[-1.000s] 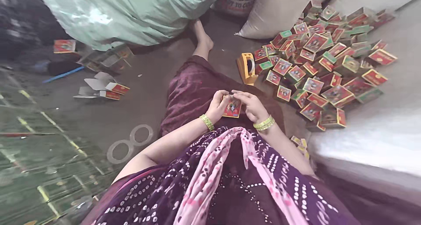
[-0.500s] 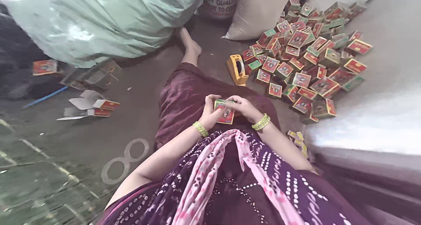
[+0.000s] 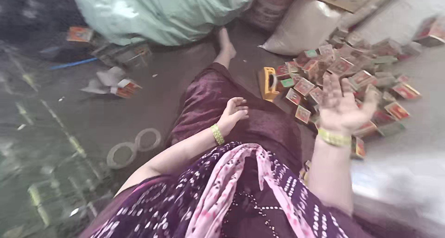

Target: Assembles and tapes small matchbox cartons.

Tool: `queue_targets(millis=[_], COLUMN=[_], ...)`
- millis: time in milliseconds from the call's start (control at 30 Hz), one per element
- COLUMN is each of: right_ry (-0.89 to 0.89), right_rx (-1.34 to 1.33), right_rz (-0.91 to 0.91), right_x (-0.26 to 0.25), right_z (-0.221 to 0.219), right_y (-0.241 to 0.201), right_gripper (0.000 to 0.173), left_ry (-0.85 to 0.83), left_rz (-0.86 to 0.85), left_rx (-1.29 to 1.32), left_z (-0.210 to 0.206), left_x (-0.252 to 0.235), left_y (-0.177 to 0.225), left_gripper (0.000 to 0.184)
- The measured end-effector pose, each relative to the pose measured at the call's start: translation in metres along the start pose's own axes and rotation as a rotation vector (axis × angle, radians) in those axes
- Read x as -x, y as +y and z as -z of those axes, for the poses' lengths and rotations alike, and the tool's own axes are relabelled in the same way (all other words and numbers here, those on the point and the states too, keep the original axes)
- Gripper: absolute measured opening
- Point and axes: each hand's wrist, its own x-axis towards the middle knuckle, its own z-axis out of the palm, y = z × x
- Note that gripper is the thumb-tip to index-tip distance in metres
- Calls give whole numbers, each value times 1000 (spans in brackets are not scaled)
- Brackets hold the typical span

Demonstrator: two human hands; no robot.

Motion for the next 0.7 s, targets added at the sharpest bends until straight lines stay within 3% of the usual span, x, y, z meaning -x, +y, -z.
queue_targets(millis=[100,167,233,267,333,467,567,700], right_ry=[-546,-725,-795,-836,-913,-881,-853,-801], right_rx=[-6,69,325,533,879,995,1044,1081], right_rz=[-67,-171,-293,-258,-70,-31,-49,-49], right_x=[38,61,75,76,76,69,64,59], right_z=[-25,-41,-46,-44,-30,2,12,13], right_y=[22,40,67,82,115,156,162,165], right_gripper=[112,110,94,98,85,64,60,54], left_ry=[88,228,443,557,821,1225,1325,1412], left_rz=[-1,-48,-114,-148,-189,-118,-84,-119], left_rx=[270,240,191,176,141,232,296,163], left_z=[22,50,89,112,165,265,321,377], left_x=[6,11,17,18,20,23,20,-2], left_y=[32,48,60,63,60,66,76,69], left_gripper=[57,53,55,55,58,58,61,59])
